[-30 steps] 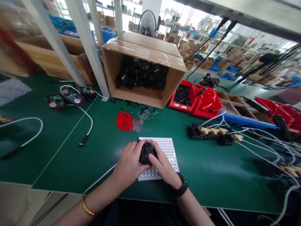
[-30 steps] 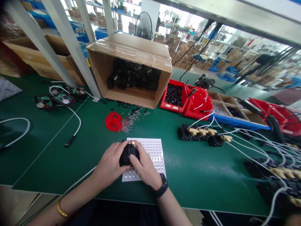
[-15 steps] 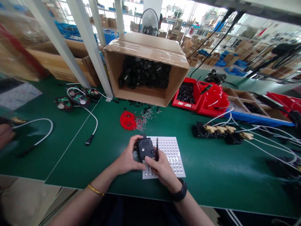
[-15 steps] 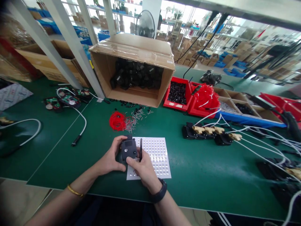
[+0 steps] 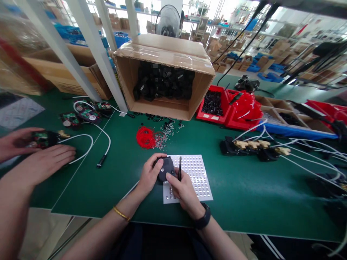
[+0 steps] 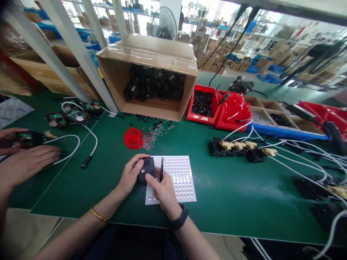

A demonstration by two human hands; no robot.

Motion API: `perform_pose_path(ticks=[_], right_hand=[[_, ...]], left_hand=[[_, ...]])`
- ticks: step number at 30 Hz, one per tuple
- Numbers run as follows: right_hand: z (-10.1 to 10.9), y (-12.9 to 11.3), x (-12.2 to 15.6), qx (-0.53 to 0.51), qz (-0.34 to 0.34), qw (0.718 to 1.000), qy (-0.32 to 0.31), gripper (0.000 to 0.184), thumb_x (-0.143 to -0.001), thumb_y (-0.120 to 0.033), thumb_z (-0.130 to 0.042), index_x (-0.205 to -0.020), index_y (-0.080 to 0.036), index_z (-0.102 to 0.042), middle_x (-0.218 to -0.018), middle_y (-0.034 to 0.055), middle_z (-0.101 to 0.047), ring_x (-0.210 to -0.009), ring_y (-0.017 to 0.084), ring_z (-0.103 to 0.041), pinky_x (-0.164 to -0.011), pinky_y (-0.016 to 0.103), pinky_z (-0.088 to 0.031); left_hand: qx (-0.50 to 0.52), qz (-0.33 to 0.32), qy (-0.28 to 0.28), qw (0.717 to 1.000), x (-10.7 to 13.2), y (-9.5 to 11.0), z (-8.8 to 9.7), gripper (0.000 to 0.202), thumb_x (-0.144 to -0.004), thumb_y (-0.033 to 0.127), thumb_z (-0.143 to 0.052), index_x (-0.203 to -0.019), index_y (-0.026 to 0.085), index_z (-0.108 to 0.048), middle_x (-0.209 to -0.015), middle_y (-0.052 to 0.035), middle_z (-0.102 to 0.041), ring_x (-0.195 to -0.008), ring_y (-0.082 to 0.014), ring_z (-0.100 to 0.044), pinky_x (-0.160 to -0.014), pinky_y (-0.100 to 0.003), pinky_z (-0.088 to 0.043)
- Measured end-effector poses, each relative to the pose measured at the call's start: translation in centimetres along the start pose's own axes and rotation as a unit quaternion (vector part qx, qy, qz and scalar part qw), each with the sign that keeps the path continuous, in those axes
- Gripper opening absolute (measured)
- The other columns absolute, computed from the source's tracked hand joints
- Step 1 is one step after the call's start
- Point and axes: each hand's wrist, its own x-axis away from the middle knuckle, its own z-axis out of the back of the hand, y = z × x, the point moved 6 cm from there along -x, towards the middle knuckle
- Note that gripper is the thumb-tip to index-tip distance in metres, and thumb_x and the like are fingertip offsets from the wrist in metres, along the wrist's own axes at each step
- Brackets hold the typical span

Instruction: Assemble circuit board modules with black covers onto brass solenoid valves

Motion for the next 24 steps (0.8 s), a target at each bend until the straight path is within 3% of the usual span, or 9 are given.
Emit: perform_pose_path(ticks=[4, 7, 9, 12, 14, 16, 19, 21, 24], right_hand=[[2.0, -1.3, -0.4, 0.009, -0.028, 0.999, -0.041, 0.036, -0.069, -0.042, -0.069, -0.091, -0.016, -0.056, -0.052, -0.0082, -0.044, -0.035, 0.001, -0.014, -0.031, 0.018, -0.012], [4.2, -4.3, -0.5, 0.198, 0.092, 0.974, -0.067, 0.042, -0.069, -0.034, -0.07, -0.106, -0.019, -0.055, -0.078, 0.0005, -0.058, -0.041, 0.004, -0.035, -0.036, 0.019, -0.028], [4.7, -6.1, -0.3, 0.392, 0.239, 0.887, -0.057, 0.043, -0.073, -0.022, -0.064, -0.114, -0.021, -0.052, -0.104, 0.0079, -0.057, -0.065, 0.013, -0.054, -0.052, 0.024, -0.044], [3.3, -5.9, 0.4, 0.617, 0.408, 0.67, -0.059, 0.041, -0.08, -0.007, -0.046, -0.12, -0.018, -0.05, -0.117, 0.0143, -0.053, -0.081, 0.019, -0.059, -0.062, 0.03, -0.049], [2.4, -4.4, 1.1, 0.698, 0.453, 0.549, -0.079, 0.039, -0.084, -0.005, -0.041, -0.12, -0.016, -0.05, -0.112, 0.0155, -0.057, -0.071, 0.017, -0.06, -0.056, 0.028, -0.048], [2.2, -3.2, 2.1, 0.738, 0.457, 0.486, -0.104, 0.038, -0.085, -0.006, -0.041, -0.122, -0.016, -0.049, -0.111, 0.0148, -0.059, -0.066, 0.016, -0.06, -0.053, 0.027, -0.046], [2.9, -2.7, 3.3, 0.726, 0.441, 0.502, -0.163, 0.038, -0.088, -0.012, -0.043, -0.125, -0.017, -0.046, -0.115, 0.0121, -0.06, -0.072, 0.016, -0.062, -0.052, 0.025, -0.046], [3.7, -4.3, 2.7, 0.664, 0.439, 0.586, -0.148, 0.027, -0.09, -0.017, -0.041, -0.114, -0.018, -0.055, -0.103, 0.0084, -0.065, -0.073, 0.015, -0.062, -0.056, 0.024, -0.047], [6.2, -8.3, -2.9, 0.587, 0.331, 0.738, 0.021, 0.022, -0.09, -0.019, -0.04, -0.09, -0.019, -0.062, -0.083, 0.0036, -0.068, -0.075, 0.013, -0.063, -0.066, 0.023, -0.048]], left_hand=[[-0.031, 0.051, -0.005, 0.998, 1.8, -0.1, 1.7, 0.063, -0.087, 0.054, -0.033, -0.14, 0.022, -0.018, -0.126, -0.0117, -0.045, -0.085, -0.0163, -0.055, -0.074, -0.03, -0.044], [-0.047, 0.165, -0.004, 0.985, 3.0, 0.2, 5.9, 0.062, -0.088, 0.058, -0.019, -0.13, 0.016, -0.036, -0.079, -0.0047, -0.058, -0.045, -0.0103, -0.038, -0.042, -0.023, -0.031], [-0.133, 0.166, 0.029, 0.977, 2.6, 1.6, 9.6, 0.059, -0.088, 0.056, -0.019, -0.108, 0.013, -0.053, -0.059, -0.0005, -0.051, -0.043, -0.0118, -0.036, -0.042, -0.023, -0.027], [-0.344, 0.119, 0.064, 0.929, 0.2, 4.0, 13.5, 0.043, -0.088, 0.048, -0.029, -0.095, 0.017, -0.059, -0.061, -0.0012, -0.055, -0.055, -0.0168, -0.05, -0.051, -0.025, -0.035], [-0.434, 0.108, 0.054, 0.893, -2.0, 4.7, 14.1, 0.037, -0.087, 0.041, -0.032, -0.099, 0.02, -0.059, -0.07, -0.0029, -0.061, -0.066, -0.0202, -0.057, -0.057, -0.028, -0.04], [-0.482, 0.057, 0.048, 0.873, -4.2, 5.5, 13.2, 0.035, -0.086, 0.037, -0.035, -0.101, 0.019, -0.06, -0.087, -0.006, -0.065, -0.079, -0.0234, -0.059, -0.067, -0.032, -0.043], [-0.503, -0.058, 0.023, 0.862, -7.2, 6.6, 9.7, 0.03, -0.085, 0.032, -0.039, -0.096, 0.018, -0.063, -0.101, -0.0077, -0.065, -0.092, -0.0249, -0.058, -0.08, -0.035, -0.042], [-0.492, -0.079, -0.033, 0.866, -9.3, 6.2, 6.5, 0.025, -0.085, 0.027, -0.042, -0.091, 0.019, -0.065, -0.097, -0.0052, -0.067, -0.091, -0.0227, -0.059, -0.082, -0.034, -0.042], [-0.48, -0.071, -0.11, 0.868, -13.0, 4.7, 1.8, 0.015, -0.08, 0.019, -0.052, -0.081, 0.022, -0.067, -0.086, -0.0005, -0.069, -0.083, -0.0177, -0.061, -0.076, -0.028, -0.044]])
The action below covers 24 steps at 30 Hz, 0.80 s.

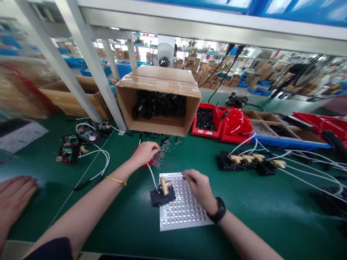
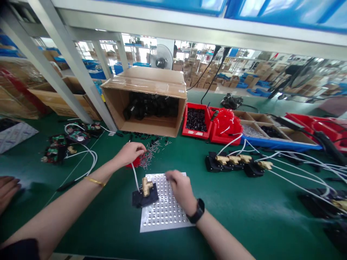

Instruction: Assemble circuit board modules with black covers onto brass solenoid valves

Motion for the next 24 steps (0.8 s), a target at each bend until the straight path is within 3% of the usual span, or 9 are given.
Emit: perform_pose_path(ticks=[1, 2, 4, 6, 10, 15, 20, 22, 24], right_hand=[[0.1, 1.8, -2.2, 0.004, -0.092, 0.996, 0.006, 0.019, -0.089, -0.019, -0.043, -0.09, -0.019, -0.062, -0.084, 0.0032, -0.068, -0.077, 0.013, -0.063, -0.069, 0.023, -0.047], [0.0, 2.8, -4.5, 0.012, -0.126, 0.992, 0.009, 0.016, -0.087, -0.019, -0.047, -0.094, -0.018, -0.061, -0.089, 0.0038, -0.067, -0.082, 0.014, -0.062, -0.073, 0.023, -0.046], [-0.7, 4.1, -8.6, 0.03, -0.154, 0.988, 0.006, 0.018, -0.082, -0.019, -0.055, -0.1, -0.019, -0.06, -0.092, 0.0045, -0.066, -0.086, 0.017, -0.061, -0.075, 0.026, -0.045], [-1.9, 4.8, -11.4, 0.047, -0.159, 0.986, -0.007, 0.017, -0.077, -0.019, -0.061, -0.094, -0.02, -0.062, -0.092, 0.0052, -0.064, -0.086, 0.019, -0.061, -0.072, 0.028, -0.044], [-3.9, 5.5, -13.1, 0.057, -0.164, 0.984, -0.039, 0.005, -0.076, -0.015, -0.06, -0.078, -0.02, -0.061, -0.089, 0.0058, -0.061, -0.082, 0.02, -0.059, -0.068, 0.028, -0.041], [-3.3, 5.4, -11.9, 0.007, -0.157, 0.986, -0.045, 0.008, -0.078, -0.012, -0.05, -0.083, -0.016, -0.056, -0.089, 0.0087, -0.059, -0.081, 0.019, -0.057, -0.07, 0.028, -0.04], [-2.7, 3.6, -6.1, -0.122, -0.153, 0.978, -0.068, 0.014, -0.081, -0.02, -0.042, -0.091, -0.017, -0.052, -0.074, -0.0004, -0.055, -0.056, 0.01, -0.049, -0.053, 0.022, -0.039], [-3.7, 2.6, -3.0, -0.257, -0.189, 0.94, -0.119, 0.014, -0.081, -0.023, -0.039, -0.087, -0.017, -0.051, -0.058, -0.0054, -0.044, -0.043, 0.008, -0.037, -0.041, 0.02, -0.03], [-5.0, 1.5, -0.5, -0.401, -0.239, 0.868, -0.168, 0.012, -0.08, -0.025, -0.04, -0.081, -0.018, -0.049, -0.049, -0.0093, -0.029, -0.038, 0.007, -0.025, -0.036, 0.019, -0.02]], left_hand=[[-0.002, -0.004, -0.012, 1.0, -1.5, 0.5, -1.0, 0.012, -0.078, 0.018, -0.055, -0.079, 0.021, -0.067, -0.084, -0.0005, -0.068, -0.082, -0.0168, -0.061, -0.075, -0.027, -0.044], [-0.006, -0.005, -0.018, 1.0, -2.9, 1.0, -2.0, 0.009, -0.076, 0.017, -0.058, -0.078, 0.02, -0.066, -0.083, -0.0011, -0.068, -0.081, -0.0164, -0.061, -0.075, -0.027, -0.044], [-0.021, 0.004, -0.029, 0.999, -5.1, 1.4, -3.6, 0.005, -0.075, 0.018, -0.062, -0.078, 0.016, -0.064, -0.084, -0.0034, -0.067, -0.081, -0.0167, -0.06, -0.076, -0.03, -0.046], [-0.035, 0.018, -0.044, 0.998, -6.5, 1.5, -5.0, 0.009, -0.077, 0.022, -0.063, -0.08, 0.013, -0.062, -0.084, -0.0044, -0.065, -0.081, -0.0167, -0.06, -0.077, -0.033, -0.047], [-0.043, 0.037, -0.064, 0.996, -7.4, 1.4, -6.6, 0.016, -0.082, 0.028, -0.059, -0.08, 0.013, -0.061, -0.085, -0.0039, -0.063, -0.082, -0.0161, -0.059, -0.077, -0.036, -0.048], [0.014, 0.027, -0.035, 0.999, -7.8, 1.1, -6.5, 0.014, -0.082, 0.025, -0.059, -0.075, 0.012, -0.059, -0.083, -0.0039, -0.062, -0.085, -0.0172, -0.059, -0.082, -0.038, -0.045], [0.147, 0.02, 0.072, 0.986, -5.5, -0.2, -2.3, 0.004, -0.077, 0.015, -0.053, -0.075, 0.014, -0.056, -0.075, -0.0032, -0.059, -0.077, -0.0163, -0.057, -0.075, -0.03, -0.045], [0.201, 0.029, 0.109, 0.973, -3.0, -0.9, -0.4, 0.008, -0.08, 0.018, -0.047, -0.084, 0.014, -0.053, -0.073, -0.0023, -0.057, -0.07, -0.0139, -0.056, -0.068, -0.027, -0.046], [0.283, 0.047, 0.145, 0.947, 0.5, -1.6, 0.7, 0.017, -0.081, 0.022, -0.044, -0.095, 0.013, -0.05, -0.074, -0.0017, -0.056, -0.066, -0.0117, -0.055, -0.064, -0.025, -0.046]])
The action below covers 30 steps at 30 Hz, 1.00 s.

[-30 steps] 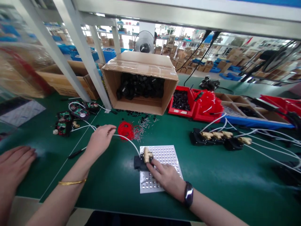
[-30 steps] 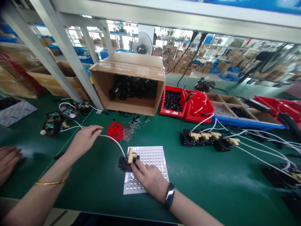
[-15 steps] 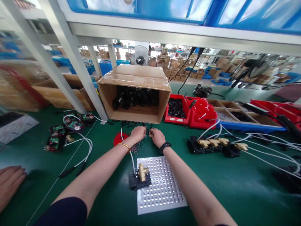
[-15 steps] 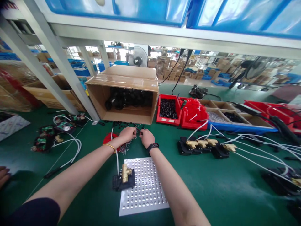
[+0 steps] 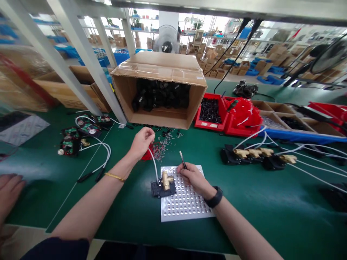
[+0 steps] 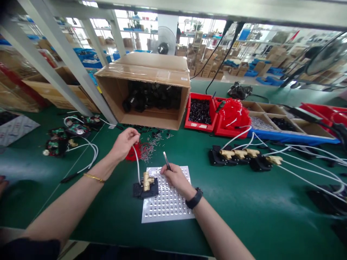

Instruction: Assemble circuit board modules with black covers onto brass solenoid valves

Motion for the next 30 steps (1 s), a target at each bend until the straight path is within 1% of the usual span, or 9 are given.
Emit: perform_pose_path(ticks=[2, 4, 7, 9, 13, 19, 24, 27, 30], right_hand=[[-1.1, 0.5, 0.9, -0.066, -0.02, 0.997, -0.016, 0.011, -0.079, -0.027, -0.044, -0.083, -0.018, -0.048, -0.051, -0.0099, -0.029, -0.038, 0.006, -0.023, -0.036, 0.019, -0.018], [-1.3, -0.2, 1.2, -0.025, 0.023, 0.999, 0.015, 0.014, -0.077, -0.027, -0.049, -0.088, -0.017, -0.05, -0.061, -0.0061, -0.043, -0.045, 0.007, -0.035, -0.041, 0.02, -0.028], [-1.0, -1.3, 1.1, 0.098, 0.097, 0.989, 0.058, 0.013, -0.075, -0.022, -0.053, -0.087, -0.017, -0.053, -0.08, 0.0011, -0.056, -0.07, 0.012, -0.051, -0.062, 0.025, -0.04], [-1.0, -1.2, 0.9, 0.151, 0.095, 0.982, 0.068, 0.009, -0.075, -0.02, -0.052, -0.083, -0.017, -0.055, -0.077, 0.0015, -0.058, -0.071, 0.014, -0.052, -0.065, 0.027, -0.041], [-1.1, -1.0, 0.7, 0.146, 0.1, 0.982, 0.067, 0.007, -0.076, -0.018, -0.054, -0.082, -0.017, -0.058, -0.08, 0.0022, -0.063, -0.074, 0.016, -0.057, -0.068, 0.028, -0.043], [-1.6, -1.8, 0.9, 0.22, 0.125, 0.965, 0.07, 0.014, -0.075, -0.009, -0.053, -0.081, -0.016, -0.063, -0.077, 0.003, -0.066, -0.07, 0.016, -0.059, -0.065, 0.027, -0.043], [-1.1, -2.0, 1.6, 0.231, 0.151, 0.958, 0.074, 0.012, -0.078, -0.013, -0.054, -0.081, -0.017, -0.065, -0.082, 0.0048, -0.068, -0.077, 0.018, -0.062, -0.072, 0.03, -0.046], [-0.8, -1.6, 1.6, 0.225, 0.133, 0.963, 0.071, 0.011, -0.076, -0.013, -0.056, -0.08, -0.018, -0.065, -0.082, 0.0044, -0.069, -0.078, 0.019, -0.063, -0.075, 0.032, -0.047], [-1.0, -1.5, 1.8, 0.253, 0.161, 0.952, 0.063, 0.014, -0.077, -0.011, -0.053, -0.082, -0.018, -0.064, -0.083, 0.0051, -0.068, -0.078, 0.018, -0.063, -0.073, 0.031, -0.049]], left_hand=[[0.137, 0.053, 0.05, 0.988, 3.8, -0.9, 1.8, 0.026, -0.078, 0.026, -0.051, -0.1, 0.012, -0.05, -0.074, -0.001, -0.056, -0.063, -0.0101, -0.053, -0.062, -0.023, -0.045], [0.257, 0.149, 0.094, 0.95, 8.0, -2.7, 2.4, 0.033, -0.069, 0.028, -0.064, -0.095, 0.01, -0.055, -0.071, -0.0005, -0.058, -0.061, -0.0098, -0.053, -0.061, -0.022, -0.044], [0.303, 0.278, 0.084, 0.908, 13.3, -5.1, 0.9, 0.035, -0.061, 0.028, -0.073, -0.088, 0.009, -0.059, -0.068, -0.0031, -0.063, -0.061, -0.0119, -0.057, -0.062, -0.024, -0.045], [0.316, 0.304, 0.051, 0.897, 15.1, -5.8, -0.7, 0.032, -0.062, 0.029, -0.073, -0.084, 0.01, -0.06, -0.069, -0.0048, -0.065, -0.062, -0.0128, -0.058, -0.064, -0.025, -0.045], [0.294, 0.273, -0.006, 0.916, 15.0, -5.9, -2.9, 0.023, -0.065, 0.029, -0.07, -0.078, 0.012, -0.062, -0.071, -0.0032, -0.065, -0.063, -0.0112, -0.057, -0.062, -0.021, -0.043], [0.186, 0.211, -0.106, 0.954, 13.7, -5.2, -3.4, 0.01, -0.066, 0.021, -0.061, -0.071, 0.014, -0.065, -0.067, -0.0024, -0.062, -0.062, -0.0134, -0.056, -0.059, -0.023, -0.042], [0.129, 0.116, -0.084, 0.981, 13.5, -4.9, -3.0, 0.021, -0.064, 0.01, -0.047, -0.073, 0.016, -0.065, -0.078, -0.0035, -0.062, -0.074, -0.0153, -0.057, -0.065, -0.023, -0.043], [0.123, 0.13, -0.088, 0.98, 12.9, -5.2, -3.2, 0.014, -0.069, 0.017, -0.051, -0.075, 0.016, -0.065, -0.075, -0.0034, -0.062, -0.072, -0.016, -0.057, -0.066, -0.024, -0.044], [0.116, 0.131, -0.109, 0.979, 12.1, -4.8, -3.5, 0.01, -0.07, 0.023, -0.057, -0.071, 0.016, -0.064, -0.072, -0.0031, -0.062, -0.07, -0.0162, -0.057, -0.066, -0.025, -0.044]])
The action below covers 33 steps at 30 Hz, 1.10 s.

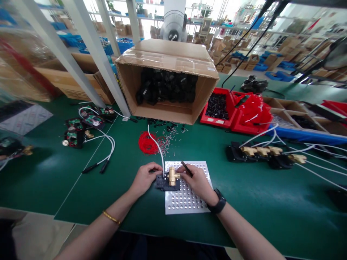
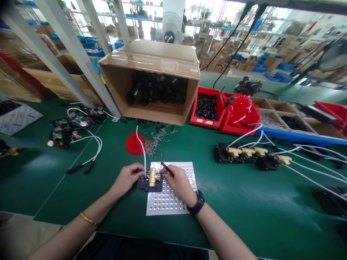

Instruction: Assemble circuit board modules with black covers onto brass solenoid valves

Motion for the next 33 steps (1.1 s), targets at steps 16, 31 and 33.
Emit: perform_pose_path(ticks=[16, 31, 33], right_hand=[[1.7, 1.3, -2.6, 0.058, -0.039, 0.998, -0.002, 0.022, -0.086, -0.029, -0.049, -0.09, -0.02, -0.069, -0.08, 0.003, -0.071, -0.071, 0.02, -0.065, -0.063, 0.029, -0.05], [3.8, 1.2, -9.2, 0.081, -0.058, 0.99, 0.096, 0.006, -0.077, -0.012, -0.049, -0.077, -0.018, -0.051, -0.073, 0.0018, -0.054, -0.064, 0.014, -0.052, -0.06, 0.026, -0.039], [3.6, 0.9, -6.0, 0.01, -0.069, 0.993, 0.093, 0.007, -0.08, -0.02, -0.046, -0.084, -0.018, -0.05, -0.066, -0.0019, -0.05, -0.053, 0.011, -0.046, -0.051, 0.023, -0.037]], left_hand=[[-0.253, -0.323, -0.135, 0.902, 0.8, 2.4, 0.0, 0.034, -0.088, 0.013, -0.035, -0.099, 0.021, -0.065, -0.096, -0.0092, -0.067, -0.085, -0.0192, -0.058, -0.078, -0.035, -0.045], [-0.449, -0.064, 0.086, 0.887, -15.4, 7.6, 5.5, 0.011, -0.07, 0.018, -0.064, -0.062, 0.014, -0.059, -0.071, -0.0084, -0.063, -0.079, -0.0226, -0.058, -0.075, -0.035, -0.045], [-0.443, -0.053, 0.072, 0.892, -17.4, 6.4, 4.8, 0.015, -0.069, 0.017, -0.067, -0.059, 0.013, -0.057, -0.068, -0.006, -0.061, -0.078, -0.0201, -0.058, -0.076, -0.036, -0.046]])
